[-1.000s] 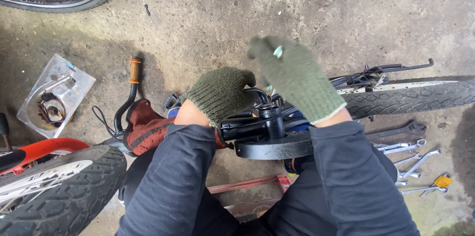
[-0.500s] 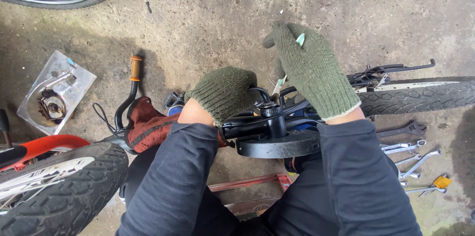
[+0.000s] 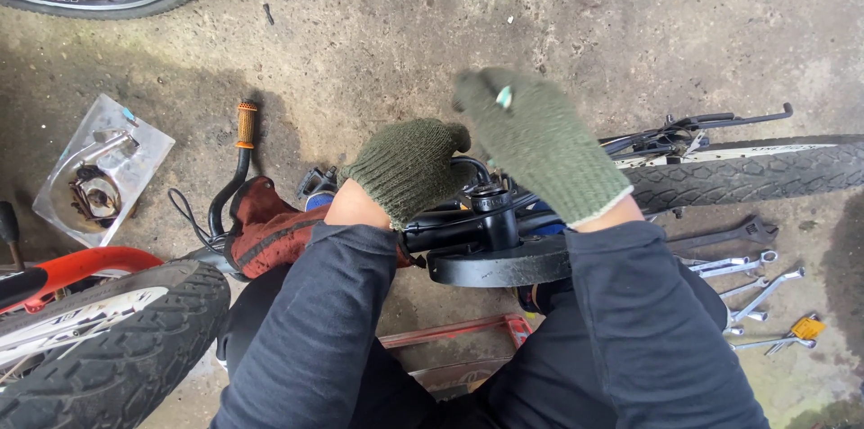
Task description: The person works on a bicycle crankset mounted on a stand, using a wrench to tighten bolts and a brush to clean the crank arm and chainring area. The person rotates the crank arm and adjusts components while seated.
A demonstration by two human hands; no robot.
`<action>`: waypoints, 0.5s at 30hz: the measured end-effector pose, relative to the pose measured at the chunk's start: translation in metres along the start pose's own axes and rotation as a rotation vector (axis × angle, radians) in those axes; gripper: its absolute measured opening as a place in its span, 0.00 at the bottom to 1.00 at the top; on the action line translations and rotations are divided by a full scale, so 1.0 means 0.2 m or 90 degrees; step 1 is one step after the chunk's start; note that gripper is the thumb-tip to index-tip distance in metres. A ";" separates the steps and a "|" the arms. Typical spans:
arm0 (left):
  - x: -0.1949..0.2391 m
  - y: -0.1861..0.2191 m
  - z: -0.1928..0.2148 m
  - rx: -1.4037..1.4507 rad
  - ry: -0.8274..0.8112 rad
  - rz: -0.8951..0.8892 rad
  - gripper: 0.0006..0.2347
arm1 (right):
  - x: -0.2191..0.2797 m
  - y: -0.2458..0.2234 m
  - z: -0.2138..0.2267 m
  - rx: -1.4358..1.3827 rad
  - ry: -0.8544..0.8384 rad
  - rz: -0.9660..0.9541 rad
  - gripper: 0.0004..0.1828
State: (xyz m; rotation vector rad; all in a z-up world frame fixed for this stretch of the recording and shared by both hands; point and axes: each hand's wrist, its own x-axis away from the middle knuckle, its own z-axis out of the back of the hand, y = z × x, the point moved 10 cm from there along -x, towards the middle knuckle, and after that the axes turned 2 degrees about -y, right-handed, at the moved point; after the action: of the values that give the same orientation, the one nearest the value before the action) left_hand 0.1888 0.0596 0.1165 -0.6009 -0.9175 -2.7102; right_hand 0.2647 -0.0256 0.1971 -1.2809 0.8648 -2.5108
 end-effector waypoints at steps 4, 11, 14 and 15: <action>0.02 0.02 0.02 -0.024 0.012 -0.021 0.15 | -0.01 -0.06 -0.02 0.023 -0.028 0.113 0.22; 0.00 0.00 -0.01 -0.023 0.044 -0.040 0.14 | -0.04 0.02 -0.08 0.077 -0.010 0.064 0.29; 0.00 -0.01 -0.02 -0.025 0.056 -0.043 0.16 | -0.06 -0.05 -0.13 0.161 -0.038 0.153 0.24; -0.01 -0.01 -0.01 -0.027 0.057 -0.045 0.16 | -0.03 -0.07 -0.10 0.160 -0.035 0.154 0.24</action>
State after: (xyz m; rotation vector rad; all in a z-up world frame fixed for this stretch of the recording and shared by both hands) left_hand 0.1884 0.0602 0.1123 -0.4592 -0.8777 -2.7997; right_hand 0.2547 -0.0040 0.1914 -1.0892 0.6259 -2.2965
